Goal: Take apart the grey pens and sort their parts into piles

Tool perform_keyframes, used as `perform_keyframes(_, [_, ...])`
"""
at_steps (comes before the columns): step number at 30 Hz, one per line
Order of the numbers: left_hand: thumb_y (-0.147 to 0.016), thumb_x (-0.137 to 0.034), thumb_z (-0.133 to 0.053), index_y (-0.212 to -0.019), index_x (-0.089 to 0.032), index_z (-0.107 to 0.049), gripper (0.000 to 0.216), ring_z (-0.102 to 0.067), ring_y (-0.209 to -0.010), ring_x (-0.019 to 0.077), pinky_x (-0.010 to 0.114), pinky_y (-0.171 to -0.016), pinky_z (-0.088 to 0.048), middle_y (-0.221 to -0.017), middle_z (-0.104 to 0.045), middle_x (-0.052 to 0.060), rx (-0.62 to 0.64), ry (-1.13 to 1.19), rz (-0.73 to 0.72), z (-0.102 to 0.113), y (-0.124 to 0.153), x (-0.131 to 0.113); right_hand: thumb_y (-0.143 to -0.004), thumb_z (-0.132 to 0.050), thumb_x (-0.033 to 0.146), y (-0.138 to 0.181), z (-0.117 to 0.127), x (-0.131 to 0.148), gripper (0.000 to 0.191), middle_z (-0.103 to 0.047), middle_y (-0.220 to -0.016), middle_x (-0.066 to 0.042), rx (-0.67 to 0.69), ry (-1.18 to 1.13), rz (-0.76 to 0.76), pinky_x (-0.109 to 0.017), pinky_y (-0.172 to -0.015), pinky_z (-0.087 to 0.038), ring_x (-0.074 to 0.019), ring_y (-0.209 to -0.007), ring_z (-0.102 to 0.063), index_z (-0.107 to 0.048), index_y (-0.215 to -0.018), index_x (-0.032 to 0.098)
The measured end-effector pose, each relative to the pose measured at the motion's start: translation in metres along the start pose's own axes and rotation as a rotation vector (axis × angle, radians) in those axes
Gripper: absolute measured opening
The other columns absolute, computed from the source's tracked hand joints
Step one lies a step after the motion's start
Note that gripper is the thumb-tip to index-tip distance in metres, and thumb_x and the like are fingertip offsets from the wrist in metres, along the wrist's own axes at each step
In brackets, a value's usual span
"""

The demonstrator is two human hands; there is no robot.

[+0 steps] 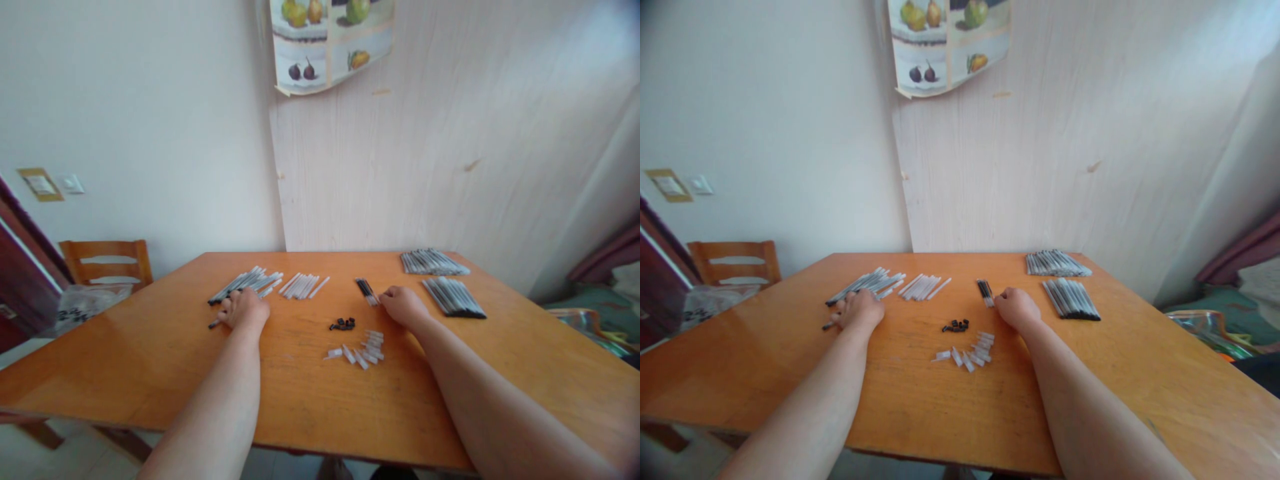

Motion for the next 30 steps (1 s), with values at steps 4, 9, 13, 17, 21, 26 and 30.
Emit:
perform_keyframes(4, [-0.078, -0.028, -0.047, -0.103, -0.020, -0.066, 0.032, -0.043, -0.118, 0.0385, 0.058, -0.091, -0.036, -0.124, -0.054, 0.019, 0.017, -0.017, 0.017, -0.002, -0.001, 0.001, -0.081, -0.049, 0.041, 0.000, 0.001, 0.001, 0.032, -0.071, -0.086, -0.012, -0.002, 0.007, 0.007, -0.027, -0.060, -0.037, -0.0221, -0.079, -0.064, -0.069, -0.079, 0.017])
perform_keyframes(9, [-0.077, -0.025, -0.048, -0.101, -0.019, -0.067, 0.032, -0.042, -0.119, 0.0390, 0.058, -0.091, -0.036, -0.125, -0.054, 0.020, 0.028, -0.041, 0.012, 0.000, 0.000, -0.001, -0.081, -0.049, 0.041, 0.000, 0.000, 0.000, 0.031, -0.071, -0.085, -0.012, -0.008, -0.002, 0.006, -0.027, -0.060, -0.037, -0.0214, -0.077, -0.064, -0.069, -0.078, 0.017])
perform_keyframes(13, [-0.077, -0.025, -0.048, -0.101, -0.018, -0.067, 0.031, -0.040, -0.120, 0.0383, 0.057, -0.093, -0.034, -0.126, -0.054, 0.019, 0.004, -0.044, -0.004, 0.002, 0.001, -0.003, -0.081, -0.051, 0.040, 0.000, 0.001, 0.000, 0.030, -0.071, -0.084, -0.012, -0.009, -0.006, -0.002, -0.027, -0.060, -0.037, -0.0215, -0.078, -0.064, -0.069, -0.079, 0.017])
perform_keyframes(17, [-0.082, -0.031, -0.045, -0.103, -0.016, -0.066, 0.033, -0.039, -0.121, 0.0384, 0.056, -0.095, -0.034, -0.125, -0.053, 0.019, -0.069, -0.037, -0.041, 0.010, 0.003, -0.007, -0.081, -0.050, 0.040, 0.001, 0.002, 0.001, 0.030, -0.071, -0.085, -0.012, -0.021, -0.006, 0.005, -0.026, -0.058, -0.035, -0.0207, -0.077, -0.062, -0.069, -0.080, 0.017])
perform_keyframes(21, [-0.087, -0.030, -0.041, -0.107, -0.014, -0.062, 0.033, -0.046, -0.116, 0.0333, 0.046, -0.094, -0.039, -0.120, -0.055, 0.019, -0.139, 0.008, -0.173, 0.027, 0.012, -0.025, -0.081, -0.048, 0.038, 0.004, 0.007, 0.005, 0.030, -0.069, -0.082, -0.011, -0.053, -0.029, 0.011, -0.026, -0.058, -0.034, -0.0192, -0.074, -0.060, -0.070, -0.079, 0.017])
perform_keyframes(26, [-0.092, -0.028, -0.036, -0.110, -0.016, -0.056, 0.029, -0.057, -0.102, 0.0266, 0.036, -0.085, -0.043, -0.107, -0.061, 0.015, -0.048, 0.097, -0.426, 0.036, 0.031, -0.061, -0.084, -0.045, 0.038, 0.011, 0.020, 0.020, 0.031, -0.067, -0.075, -0.007, -0.173, -0.125, 0.066, -0.024, -0.055, -0.030, -0.0156, -0.069, -0.056, -0.068, -0.075, 0.018])
perform_keyframes(30, [-0.094, -0.030, -0.036, -0.110, -0.019, -0.053, 0.026, -0.060, -0.097, 0.0245, 0.033, -0.081, -0.044, -0.101, -0.064, 0.011, 0.013, 0.172, -0.628, 0.036, 0.053, -0.090, -0.084, -0.046, 0.038, 0.025, 0.025, 0.042, 0.029, -0.061, -0.064, -0.002, -0.199, -0.326, 0.175, -0.023, -0.053, -0.030, -0.0137, -0.062, -0.052, -0.063, -0.070, 0.018])
Point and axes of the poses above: each hand's wrist, its own y-axis away from the middle knuckle, its own z-axis out of the back of the hand, x = y × z, the point moved 8 cm from there along -y, towards the middle knuckle
